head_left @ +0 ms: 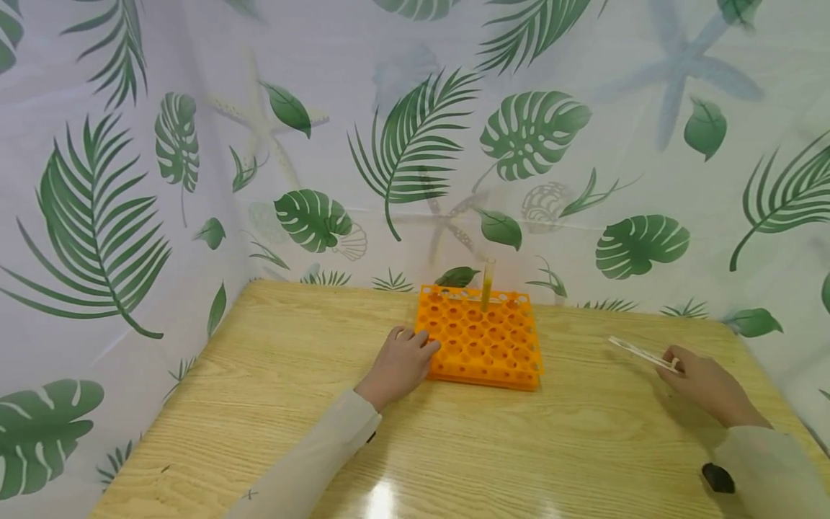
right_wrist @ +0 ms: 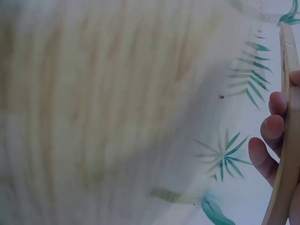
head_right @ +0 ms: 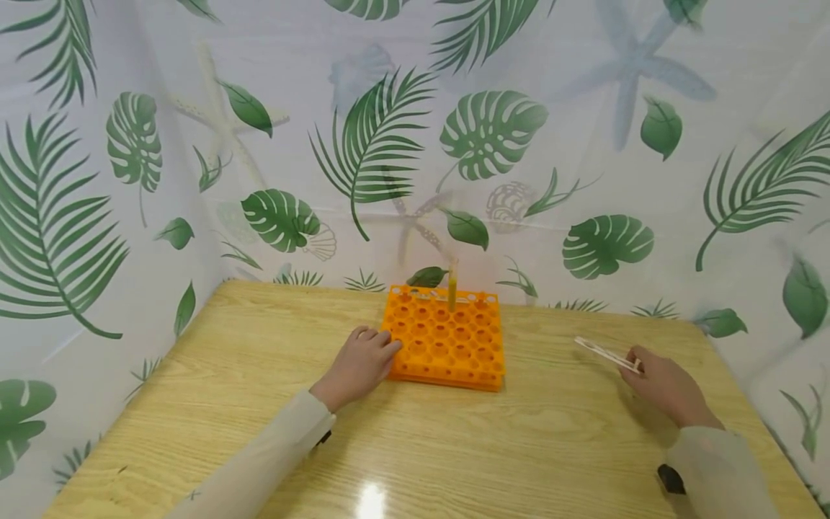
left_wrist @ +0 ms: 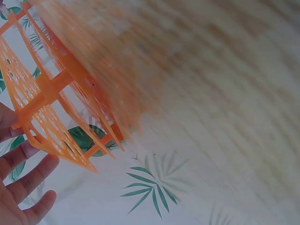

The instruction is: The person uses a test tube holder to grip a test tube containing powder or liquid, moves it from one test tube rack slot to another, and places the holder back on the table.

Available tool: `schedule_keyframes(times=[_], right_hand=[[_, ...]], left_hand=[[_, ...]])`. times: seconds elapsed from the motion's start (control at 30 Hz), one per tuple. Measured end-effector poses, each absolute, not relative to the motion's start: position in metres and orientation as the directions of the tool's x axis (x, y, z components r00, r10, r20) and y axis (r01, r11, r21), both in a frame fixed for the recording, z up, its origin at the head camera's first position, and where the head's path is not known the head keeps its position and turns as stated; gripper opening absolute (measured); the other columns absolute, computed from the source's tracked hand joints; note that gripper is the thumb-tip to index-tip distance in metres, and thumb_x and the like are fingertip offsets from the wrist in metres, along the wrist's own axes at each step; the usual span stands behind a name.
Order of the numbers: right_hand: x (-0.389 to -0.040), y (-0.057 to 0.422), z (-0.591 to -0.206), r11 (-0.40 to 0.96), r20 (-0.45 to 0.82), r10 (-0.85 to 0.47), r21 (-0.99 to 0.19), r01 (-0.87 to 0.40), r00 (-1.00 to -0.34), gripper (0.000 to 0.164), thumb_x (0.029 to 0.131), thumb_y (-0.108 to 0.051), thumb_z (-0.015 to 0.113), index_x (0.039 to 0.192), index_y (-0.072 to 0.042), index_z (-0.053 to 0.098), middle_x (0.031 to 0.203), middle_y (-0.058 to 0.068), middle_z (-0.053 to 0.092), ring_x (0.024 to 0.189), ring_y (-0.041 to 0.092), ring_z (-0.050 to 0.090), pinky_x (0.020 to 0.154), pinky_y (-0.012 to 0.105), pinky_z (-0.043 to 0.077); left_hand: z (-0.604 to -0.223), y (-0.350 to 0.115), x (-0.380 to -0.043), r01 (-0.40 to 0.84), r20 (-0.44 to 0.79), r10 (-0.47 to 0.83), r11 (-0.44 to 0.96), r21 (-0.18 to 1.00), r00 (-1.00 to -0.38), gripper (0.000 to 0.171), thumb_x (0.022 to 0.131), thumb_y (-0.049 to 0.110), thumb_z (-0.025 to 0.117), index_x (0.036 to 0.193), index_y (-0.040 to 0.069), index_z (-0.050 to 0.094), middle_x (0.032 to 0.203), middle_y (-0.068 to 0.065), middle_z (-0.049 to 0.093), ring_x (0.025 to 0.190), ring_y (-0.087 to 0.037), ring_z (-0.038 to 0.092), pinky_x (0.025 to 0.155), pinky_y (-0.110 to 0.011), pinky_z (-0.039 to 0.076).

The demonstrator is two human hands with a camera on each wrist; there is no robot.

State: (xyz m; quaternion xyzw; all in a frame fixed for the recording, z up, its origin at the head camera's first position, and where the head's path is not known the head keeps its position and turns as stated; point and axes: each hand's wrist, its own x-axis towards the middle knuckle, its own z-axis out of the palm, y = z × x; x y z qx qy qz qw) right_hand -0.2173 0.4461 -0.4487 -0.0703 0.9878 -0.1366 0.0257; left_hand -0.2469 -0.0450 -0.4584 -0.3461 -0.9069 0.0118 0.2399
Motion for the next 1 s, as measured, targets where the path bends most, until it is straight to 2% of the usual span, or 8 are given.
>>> schedule_keyframes(times=[0.1,0.5,0.73,1.0], right_hand=[[-0.216,0.450,-0.451,0.952,-0.042,-0.147,-0.279,-0.130,-0.988,0.035,0.098,-0.033,0.047,0.105,0.001,0.049,0.069,0.003,0.058,0.051,0.012,0.041,0.050,0.029,0.035],[-0.215,0.463,-0.462,0.959,-0.085,-0.131,-0.262,-0.104,-0.988,0.033,0.097,-0.033,0.048,0.100,0.000,0.051,0.076,0.006,0.063,0.058,0.013,0.050,0.053,0.031,0.039],[-0.215,0.464,-0.466,0.960,-0.115,-0.107,-0.272,-0.072,-0.988,0.030,0.095,-0.032,0.051,0.096,-0.002,0.052,0.065,-0.001,0.053,0.057,0.014,0.043,0.052,0.029,0.033],[-0.213,0.461,-0.463,0.956,-0.137,-0.118,-0.283,-0.075,-0.984,0.031,0.095,-0.034,0.051,0.093,-0.002,0.054,0.062,-0.001,0.050,0.056,0.013,0.041,0.052,0.029,0.032]], left_hand=[[-0.458,-0.045,-0.247,0.624,0.433,0.633,0.759,-0.186,-0.641,0.007,0.091,0.023,0.059,0.098,0.022,0.059,0.087,0.004,0.057,0.085,-0.017,0.061,0.092,-0.039,0.047],[-0.460,-0.045,-0.249,0.624,0.432,0.629,0.762,-0.175,-0.647,0.009,0.091,0.024,0.060,0.100,0.022,0.059,0.087,0.004,0.058,0.085,-0.017,0.060,0.092,-0.039,0.047],[-0.462,-0.045,-0.249,0.624,0.432,0.629,0.762,-0.175,-0.647,0.009,0.091,0.024,0.060,0.100,0.022,0.058,0.087,0.004,0.057,0.085,-0.017,0.060,0.093,-0.039,0.046],[-0.458,-0.046,-0.246,0.634,0.460,0.631,0.754,-0.173,-0.625,0.004,0.091,0.021,0.059,0.095,0.020,0.058,0.082,0.003,0.055,0.082,-0.018,0.060,0.090,-0.039,0.048]])
